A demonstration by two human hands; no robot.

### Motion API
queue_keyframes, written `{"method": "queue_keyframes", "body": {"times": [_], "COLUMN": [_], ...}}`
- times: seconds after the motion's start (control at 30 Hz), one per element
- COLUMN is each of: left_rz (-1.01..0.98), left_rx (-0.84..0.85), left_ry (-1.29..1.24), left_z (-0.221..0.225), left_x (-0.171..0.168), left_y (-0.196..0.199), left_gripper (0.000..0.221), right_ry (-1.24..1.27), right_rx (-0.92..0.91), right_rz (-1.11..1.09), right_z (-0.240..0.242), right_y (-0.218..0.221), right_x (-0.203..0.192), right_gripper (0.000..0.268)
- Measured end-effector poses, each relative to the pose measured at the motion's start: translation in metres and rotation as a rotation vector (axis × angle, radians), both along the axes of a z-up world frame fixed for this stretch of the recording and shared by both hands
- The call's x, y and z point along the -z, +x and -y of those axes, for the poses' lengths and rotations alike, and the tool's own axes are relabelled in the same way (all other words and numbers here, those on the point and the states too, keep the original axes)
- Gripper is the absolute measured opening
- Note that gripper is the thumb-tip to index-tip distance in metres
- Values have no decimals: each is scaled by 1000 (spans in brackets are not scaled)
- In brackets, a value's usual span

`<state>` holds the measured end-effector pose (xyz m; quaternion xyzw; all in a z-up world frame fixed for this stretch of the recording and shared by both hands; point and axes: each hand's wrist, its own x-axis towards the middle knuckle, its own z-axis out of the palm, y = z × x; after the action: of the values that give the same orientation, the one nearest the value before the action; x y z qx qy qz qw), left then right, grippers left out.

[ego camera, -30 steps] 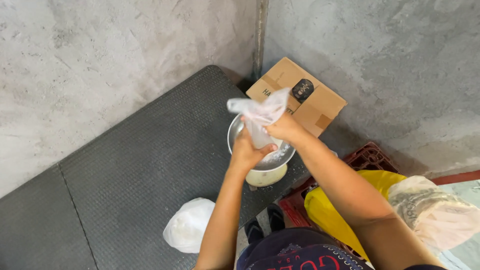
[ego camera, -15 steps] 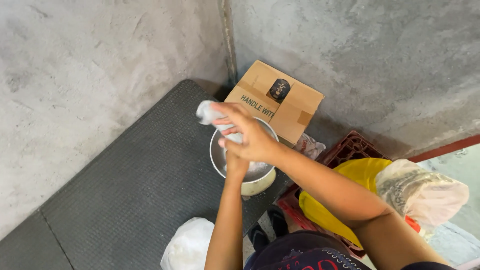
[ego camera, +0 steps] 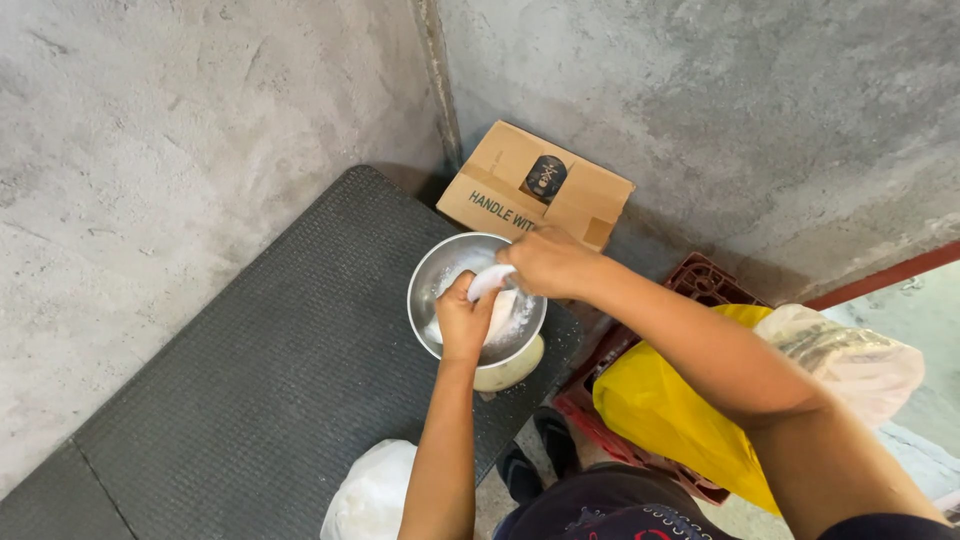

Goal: Measuring and bagging white powder from a large sack into small plastic bags using a scale and a scoop.

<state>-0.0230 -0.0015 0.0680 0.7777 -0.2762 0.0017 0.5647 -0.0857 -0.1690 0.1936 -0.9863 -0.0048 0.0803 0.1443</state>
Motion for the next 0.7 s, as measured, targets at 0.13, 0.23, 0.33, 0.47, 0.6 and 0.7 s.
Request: {"method": "queue_keyframes", "body": {"times": [0.13, 0.23, 0.33, 0.47, 0.6, 0.7], "left_rz": [300, 295, 229, 398, 295, 134], "left_rx": [-11, 60, 150, 41, 63, 187], "left_ry": [183, 119, 159, 346, 305, 49], "left_z": [2, 1, -1, 0, -9, -16], "left_x": [19, -18, -11, 59, 60, 13], "left_y": [5, -8, -8, 13, 12, 2], "left_gripper": [28, 26, 34, 22, 28, 39], "right_ry": [145, 911, 1403, 1206, 307, 172], "right_rx": [-13, 52, 345, 9, -228, -8], "right_rz": [41, -210, -79, 197, 570, 118], "right_z": [21, 38, 22, -8, -7, -1], "right_y": [-14, -14, -14, -16, -19, -21], "right_x": [33, 65, 66, 36, 22, 10], "right_gripper": [18, 24, 29, 44, 58, 61]}}
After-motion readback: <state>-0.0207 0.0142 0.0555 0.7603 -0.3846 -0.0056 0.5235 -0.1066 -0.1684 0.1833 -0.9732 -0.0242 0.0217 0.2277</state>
